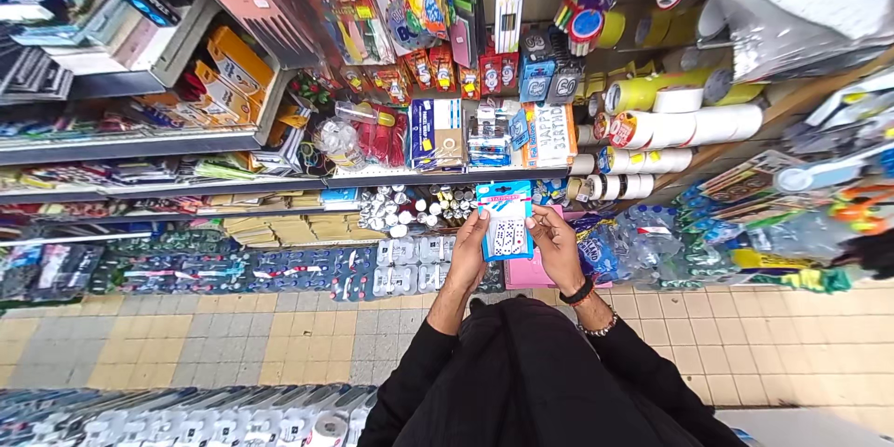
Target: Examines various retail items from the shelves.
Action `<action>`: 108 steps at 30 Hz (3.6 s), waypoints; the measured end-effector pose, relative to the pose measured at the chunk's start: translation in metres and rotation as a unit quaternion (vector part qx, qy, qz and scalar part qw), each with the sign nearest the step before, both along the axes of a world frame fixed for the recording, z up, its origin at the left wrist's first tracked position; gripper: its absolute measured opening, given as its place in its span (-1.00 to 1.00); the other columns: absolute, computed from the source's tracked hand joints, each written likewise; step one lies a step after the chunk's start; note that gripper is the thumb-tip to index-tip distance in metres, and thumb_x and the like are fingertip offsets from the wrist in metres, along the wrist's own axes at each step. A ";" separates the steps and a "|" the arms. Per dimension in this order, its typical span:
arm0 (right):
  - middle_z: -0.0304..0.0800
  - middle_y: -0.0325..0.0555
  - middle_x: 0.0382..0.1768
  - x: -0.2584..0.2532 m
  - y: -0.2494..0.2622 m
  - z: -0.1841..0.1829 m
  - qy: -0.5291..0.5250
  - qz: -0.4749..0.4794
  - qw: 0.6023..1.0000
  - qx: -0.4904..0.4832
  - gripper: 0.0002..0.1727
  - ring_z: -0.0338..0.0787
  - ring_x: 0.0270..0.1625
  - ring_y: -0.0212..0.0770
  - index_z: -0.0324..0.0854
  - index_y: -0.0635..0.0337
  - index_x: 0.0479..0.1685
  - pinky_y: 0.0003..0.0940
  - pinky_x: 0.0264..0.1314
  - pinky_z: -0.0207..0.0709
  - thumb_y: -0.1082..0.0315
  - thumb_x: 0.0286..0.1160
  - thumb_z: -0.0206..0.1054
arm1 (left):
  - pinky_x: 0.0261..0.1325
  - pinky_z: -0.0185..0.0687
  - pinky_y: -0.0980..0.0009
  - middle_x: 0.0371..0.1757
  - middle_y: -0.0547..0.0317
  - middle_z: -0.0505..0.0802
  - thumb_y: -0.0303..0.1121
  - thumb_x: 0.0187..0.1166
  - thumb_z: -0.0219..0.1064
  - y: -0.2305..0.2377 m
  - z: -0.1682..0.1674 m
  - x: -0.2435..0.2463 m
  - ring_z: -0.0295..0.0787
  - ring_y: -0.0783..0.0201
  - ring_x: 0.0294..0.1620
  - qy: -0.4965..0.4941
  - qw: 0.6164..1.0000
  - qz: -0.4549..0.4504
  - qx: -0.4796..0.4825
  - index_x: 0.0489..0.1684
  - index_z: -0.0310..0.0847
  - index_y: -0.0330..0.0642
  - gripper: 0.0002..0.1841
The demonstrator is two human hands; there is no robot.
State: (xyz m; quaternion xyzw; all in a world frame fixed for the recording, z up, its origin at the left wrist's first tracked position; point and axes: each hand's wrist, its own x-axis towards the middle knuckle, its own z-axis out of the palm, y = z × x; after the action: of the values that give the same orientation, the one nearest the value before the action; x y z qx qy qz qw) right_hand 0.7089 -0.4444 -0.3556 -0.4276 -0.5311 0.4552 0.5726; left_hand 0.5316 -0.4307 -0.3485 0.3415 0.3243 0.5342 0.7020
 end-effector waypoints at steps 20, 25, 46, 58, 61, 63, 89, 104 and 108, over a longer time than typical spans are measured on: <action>0.86 0.04 -0.08 0.000 0.004 0.000 -0.003 -0.006 1.000 -0.001 -0.67 0.88 -0.06 -0.17 0.56 0.45 0.35 -0.27 0.04 0.82 0.45 0.75 0.18 | 0.26 0.77 -0.07 0.21 -0.29 0.77 -0.26 0.93 -0.21 0.004 0.001 0.001 0.82 -0.10 0.17 -0.001 1.000 0.002 -0.009 0.61 0.24 -0.41 -0.53; 0.88 0.02 -0.12 0.001 0.003 -0.003 0.011 -0.007 1.000 -0.014 -0.73 0.88 -0.11 -0.18 0.58 0.43 0.25 -0.30 -0.05 0.81 0.45 0.74 0.19 | 0.29 0.76 -0.04 0.21 -0.28 0.78 -0.23 0.93 -0.20 0.002 -0.001 0.001 0.82 -0.07 0.19 0.017 1.000 0.004 0.001 0.57 0.31 -0.41 -0.53; 0.88 -0.10 -0.10 0.072 0.342 0.157 -0.101 -0.204 0.970 0.087 -0.74 0.85 -0.06 -0.33 0.66 0.27 0.18 -0.31 0.09 0.71 0.35 0.72 0.17 | 0.29 0.71 0.03 0.36 -0.32 0.72 -0.01 0.90 -0.39 -0.046 -0.054 -0.067 0.74 -0.09 0.32 0.005 0.995 0.071 -0.072 0.51 0.46 -0.40 -0.32; 0.84 -0.11 -0.11 0.079 0.364 0.181 -0.070 -0.211 0.963 0.154 -0.78 0.83 -0.03 -0.32 0.66 0.30 0.10 -0.33 0.12 0.71 0.42 0.69 0.18 | 0.26 0.72 0.03 0.32 -0.32 0.75 0.01 0.90 -0.45 -0.056 -0.078 -0.078 0.77 -0.10 0.25 0.001 0.986 0.111 -0.124 0.49 0.47 -0.38 -0.28; 0.79 -0.13 -0.18 0.084 0.367 0.192 -0.069 -0.231 0.960 0.141 -0.81 0.78 -0.07 -0.34 0.66 0.29 0.03 -0.34 0.07 0.67 0.43 0.65 0.18 | 0.24 0.73 0.04 0.30 -0.32 0.75 0.00 0.90 -0.39 -0.050 -0.077 -0.075 0.78 -0.09 0.25 -0.003 0.988 0.101 -0.119 0.47 0.50 -0.38 -0.31; 0.79 -0.16 -0.26 0.086 0.373 0.200 -0.074 -0.241 0.958 0.136 -0.84 0.79 -0.13 -0.35 0.66 0.26 -0.04 -0.34 0.02 0.68 0.42 0.62 0.20 | 0.23 0.74 0.06 0.29 -0.32 0.76 -0.01 0.90 -0.37 -0.045 -0.076 -0.073 0.78 -0.08 0.24 -0.007 0.989 0.095 -0.114 0.46 0.51 -0.39 -0.32; 0.81 -0.08 -0.12 0.070 0.360 0.198 -0.067 -0.221 0.970 0.081 -0.77 0.82 -0.04 -0.21 0.70 0.25 0.04 -0.19 0.05 0.75 0.42 0.61 0.17 | 0.26 0.73 0.02 0.33 -0.35 0.74 -0.04 0.91 -0.41 -0.044 -0.102 -0.073 0.77 -0.12 0.26 -0.035 0.987 0.087 -0.133 0.49 0.46 -0.42 -0.32; 0.84 -0.07 -0.16 0.080 0.385 0.205 -0.054 -0.255 0.962 0.082 -0.87 0.85 -0.03 -0.19 0.68 0.25 -0.15 -0.11 0.04 0.78 0.44 0.45 0.27 | 0.27 0.72 0.02 0.34 -0.37 0.72 -0.05 0.91 -0.44 -0.032 -0.099 -0.084 0.76 -0.14 0.27 -0.035 0.987 0.071 -0.137 0.50 0.45 -0.43 -0.31; 0.83 -0.09 -0.15 0.079 0.383 0.201 -0.051 -0.254 0.963 0.079 -0.87 0.84 -0.03 -0.20 0.69 0.23 -0.17 -0.13 0.05 0.76 0.43 0.44 0.26 | 0.25 0.73 0.05 0.34 -0.34 0.73 -0.03 0.90 -0.43 -0.032 -0.099 -0.086 0.78 -0.11 0.24 -0.025 0.987 0.075 -0.137 0.48 0.48 -0.40 -0.31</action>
State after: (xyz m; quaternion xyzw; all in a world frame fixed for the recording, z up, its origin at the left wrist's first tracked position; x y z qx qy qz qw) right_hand 0.7878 -0.0615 -0.1543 -0.5244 -0.4676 0.2294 0.6736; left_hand 0.4455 -0.4625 -0.4471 0.2034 0.4017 0.5443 0.7079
